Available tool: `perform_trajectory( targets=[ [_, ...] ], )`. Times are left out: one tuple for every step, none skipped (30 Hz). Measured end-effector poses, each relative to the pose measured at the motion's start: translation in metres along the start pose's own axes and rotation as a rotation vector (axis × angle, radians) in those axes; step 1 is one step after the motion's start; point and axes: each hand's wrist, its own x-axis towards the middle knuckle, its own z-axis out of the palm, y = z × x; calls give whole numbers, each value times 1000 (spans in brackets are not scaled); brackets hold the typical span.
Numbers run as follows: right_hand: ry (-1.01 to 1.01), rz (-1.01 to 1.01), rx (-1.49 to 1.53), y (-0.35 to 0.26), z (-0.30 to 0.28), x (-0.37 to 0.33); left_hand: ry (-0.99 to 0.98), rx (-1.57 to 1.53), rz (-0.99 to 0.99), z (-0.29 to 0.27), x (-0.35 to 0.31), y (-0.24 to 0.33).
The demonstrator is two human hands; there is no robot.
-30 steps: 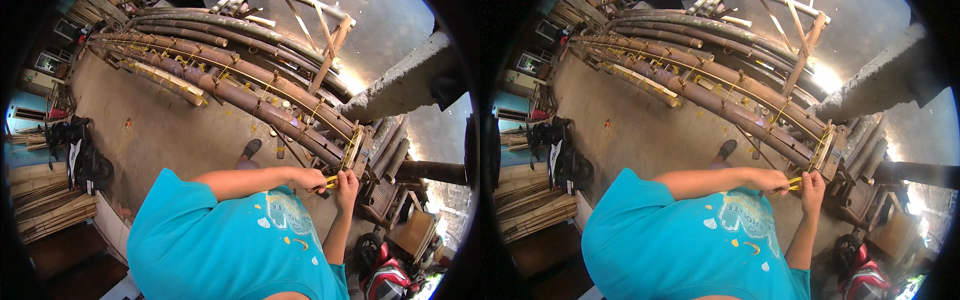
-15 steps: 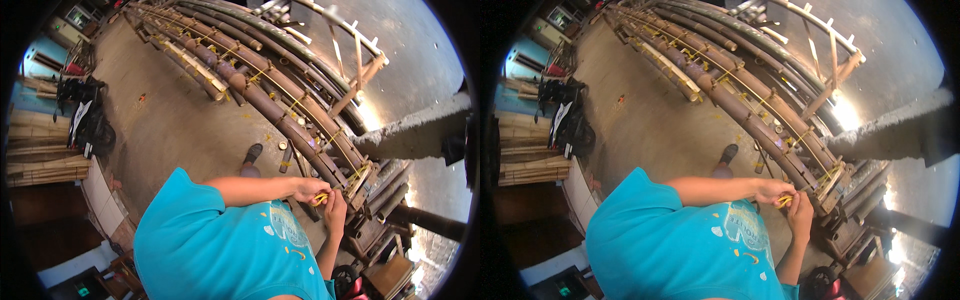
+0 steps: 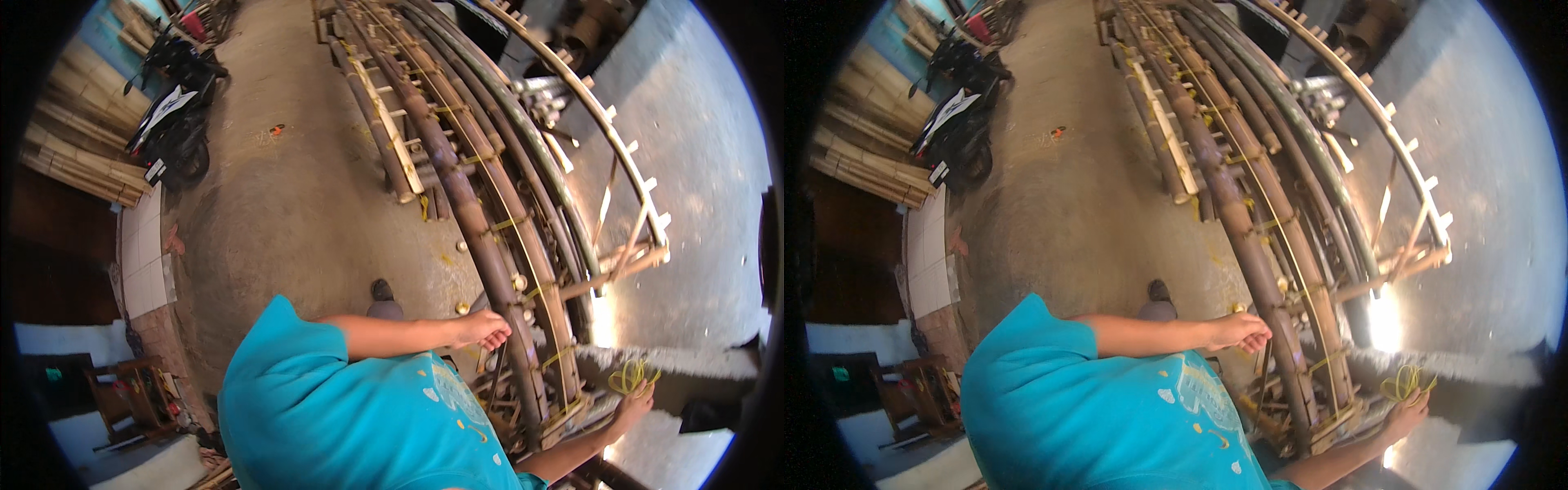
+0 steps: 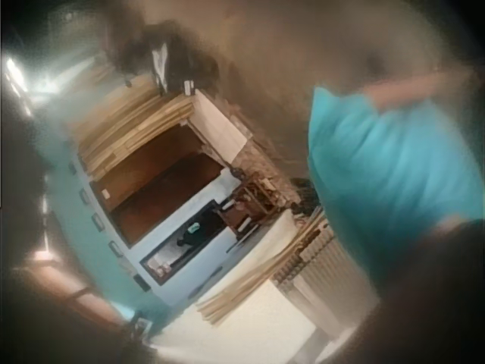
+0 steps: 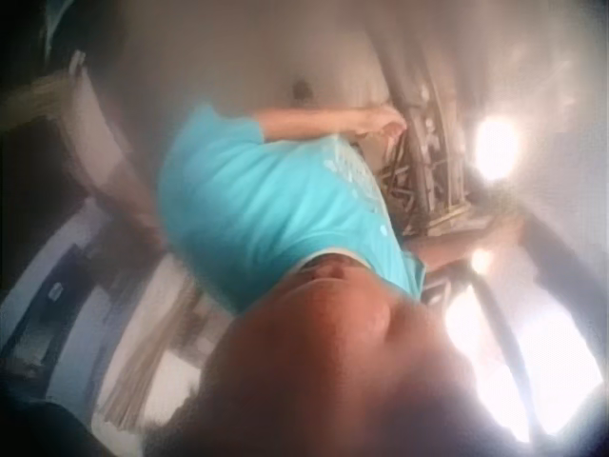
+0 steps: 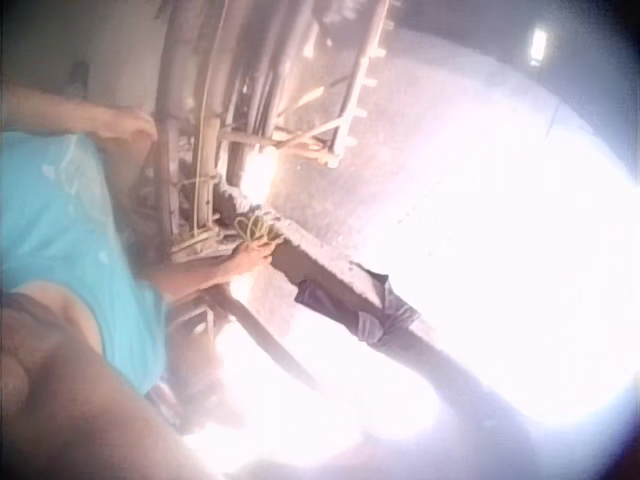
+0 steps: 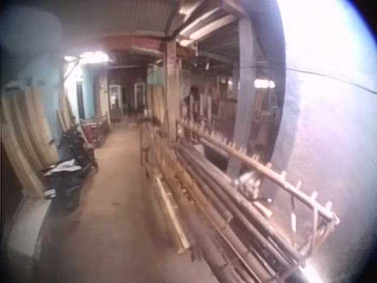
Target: The person ties yellow plastic straps around a bundle of bamboo poles arranged in a curved rack. They repeatedly wrap and knot the straps to secure the poles, occasionally bending down to pick up additional straps from the floor. The person also briefly handles a stack of flat bamboo strips near the end.
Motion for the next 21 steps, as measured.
perform_trajectory(
  targets=[
    [32,25,-150,-22,4,11,8,0,12,-17,-9,8],
    [46,-47,-56,-32,18,21,15,0,24,-36,-18,15],
    [101,-73,-65,-86,14,6,35,-6,33,-58,-24,20],
    [52,-245,53,-129,22,1,84,-17,41,-79,-28,28],
    [-5,-415,154,-166,32,-7,135,-7,63,-98,-35,35],
    [-102,-487,404,-208,60,-24,193,11,86,-117,-43,47],
    [-209,-552,652,-254,84,-44,251,28,109,-136,-52,59],
    [-500,-411,824,-328,69,-91,266,14,157,-158,-62,69],
    [-355,-752,732,-372,94,-120,334,-21,199,-171,-80,88],
    [-570,-797,734,-435,64,-165,409,-59,233,-180,-104,108],
    [-736,-889,874,-483,45,-208,479,-92,272,-191,-125,123],
    [-786,-1044,942,-517,53,-231,473,-109,317,-208,-139,133],
    [-870,-1211,923,-546,53,-253,521,-167,406,-217,-155,146],
    [-1047,-1228,951,-575,48,-278,572,-222,496,-219,-176,163],
    [-1238,-1337,1011,-599,43,-293,612,-275,581,-223,-194,177],
    [-1320,-1420,1046,-621,45,-306,541,-299,619,-234,-208,187],
    [-1401,-1501,1080,-645,51,-318,566,-353,672,-247,-213,197],
    [-1556,-1518,1085,-669,61,-329,598,-411,731,-259,-217,202],
    [-1711,-1528,1085,-696,70,-339,627,-468,787,-271,-218,207],
    [-1858,-1482,1066,-720,77,-346,669,-441,815,-286,-217,212],
    [-1996,-1434,1039,-750,80,-352,614,-493,867,-303,-222,225]
  ],
)
